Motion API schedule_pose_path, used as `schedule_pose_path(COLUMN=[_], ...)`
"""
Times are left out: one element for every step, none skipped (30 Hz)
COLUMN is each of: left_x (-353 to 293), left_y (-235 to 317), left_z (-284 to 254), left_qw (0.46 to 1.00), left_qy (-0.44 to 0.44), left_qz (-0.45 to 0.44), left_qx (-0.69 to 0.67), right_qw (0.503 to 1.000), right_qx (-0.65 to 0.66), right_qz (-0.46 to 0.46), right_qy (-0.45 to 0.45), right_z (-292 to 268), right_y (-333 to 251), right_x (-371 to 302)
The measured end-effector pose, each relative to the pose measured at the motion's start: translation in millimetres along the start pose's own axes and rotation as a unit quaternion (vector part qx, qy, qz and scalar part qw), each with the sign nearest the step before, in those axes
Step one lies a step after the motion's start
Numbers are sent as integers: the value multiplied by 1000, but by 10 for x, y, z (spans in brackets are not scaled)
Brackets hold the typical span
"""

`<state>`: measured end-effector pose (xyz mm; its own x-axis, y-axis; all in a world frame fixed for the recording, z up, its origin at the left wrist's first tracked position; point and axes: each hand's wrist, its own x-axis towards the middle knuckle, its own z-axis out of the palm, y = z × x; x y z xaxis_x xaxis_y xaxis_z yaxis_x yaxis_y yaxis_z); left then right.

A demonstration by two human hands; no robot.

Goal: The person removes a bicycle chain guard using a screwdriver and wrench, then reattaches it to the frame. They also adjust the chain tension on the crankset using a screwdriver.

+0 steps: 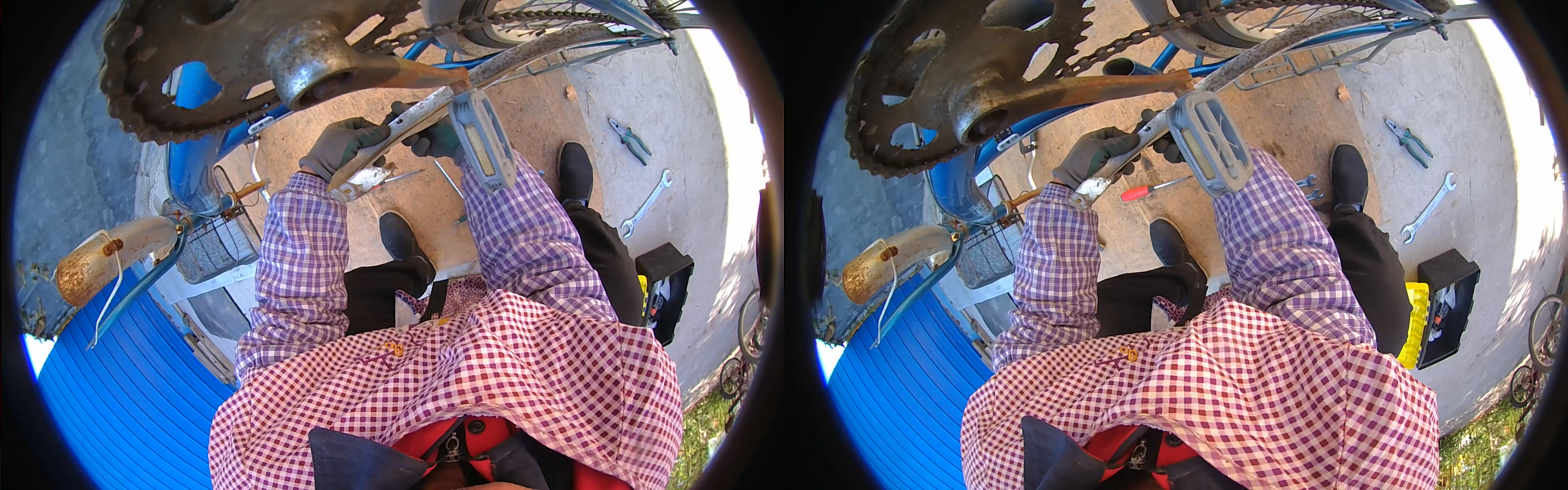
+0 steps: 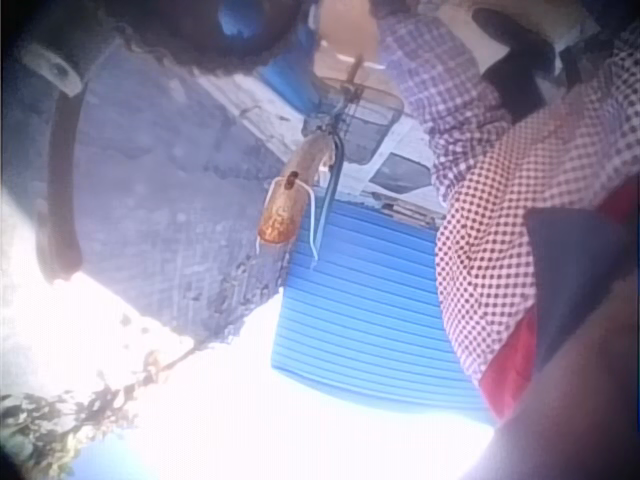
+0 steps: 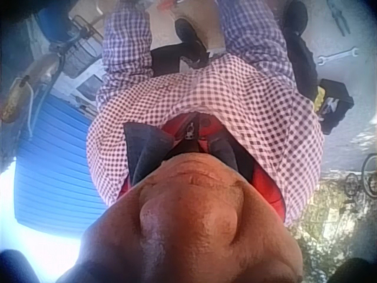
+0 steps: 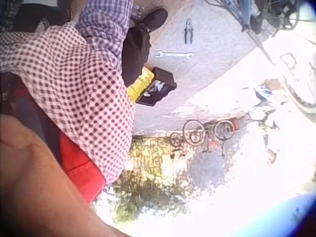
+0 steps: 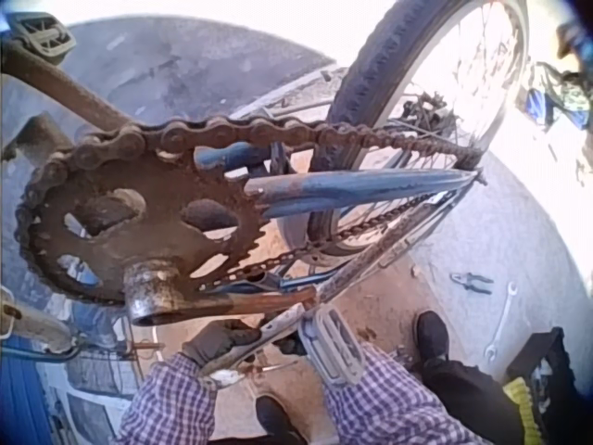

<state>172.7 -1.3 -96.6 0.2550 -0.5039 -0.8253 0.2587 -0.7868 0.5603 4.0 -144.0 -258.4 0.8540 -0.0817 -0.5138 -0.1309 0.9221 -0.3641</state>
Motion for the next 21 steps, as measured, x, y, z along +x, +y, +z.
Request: schedule_pose_path(left_x=[13,14,20,18,14,16,5,9,-2,-3,-9,-14,-13,-20,-17,-20,-12,-6,3,18,24], left_y=[-9,-9,-20,-24,-28,-34,-26,-31,-22,-19,-9,-1,1,11,5,8,-3,-11,-21,-37,-40], left_z=[-7,-13,-14,-17,-15,-12,-12,-3,3,11,14,18,20,13,7,-1,-5,-11,-17,-21,-31], left_qw=[1000,1000,1000,1000,1000,1000,1000,1000,1000,1000,1000,1000,1000,1000,1000,1000,1000,1000,1000,1000,1000], left_qy=[4,-8,-9,-11,-8,-6,-4,-2,0,2,3,2,0,-2,-3,-3,-4,-4,-5,-6,-7], left_qz=[-1,5,7,5,12,15,21,16,12,16,12,15,18,12,5,-2,-3,-4,-4,-2,1], left_qx=[5,2,0,-2,5,12,18,20,19,17,15,11,6,5,4,3,-1,-5,-9,-11,-12], right_qw=[1000,1000,999,997,999,999,999,999,999,999,999,999,999,999,999,999,999,999,1000,1000,1000], right_qx=[-23,-18,-13,-7,-26,-45,-42,-39,-12,-8,-10,-33,-35,-37,-17,-6,5,7,7,7,4], right_qz=[-4,-3,-1,1,4,7,10,16,24,21,25,20,14,9,6,-2,-11,-25,-26,-26,-15], right_qy=[17,-14,-45,-76,-43,-10,-22,-1,-26,-34,-34,-16,-16,-15,-33,-34,-36,-21,-17,-13,-19], right_z=[29,76,108,151,193,214,244,241,249,228,208,178,138,112,76,66,54,64,79,103,138], right_y=[-31,-84,-132,-171,-195,-206,-222,-216,-215,-199,-187,-168,-147,-131,-109,-92,-79,-67,-73,-73,-101], right_x=[-51,-99,-145,-188,-222,-252,-256,-256,-231,-208,-176,-145,-114,-89,-64,-53,-45,-47,-60,-75,-106])
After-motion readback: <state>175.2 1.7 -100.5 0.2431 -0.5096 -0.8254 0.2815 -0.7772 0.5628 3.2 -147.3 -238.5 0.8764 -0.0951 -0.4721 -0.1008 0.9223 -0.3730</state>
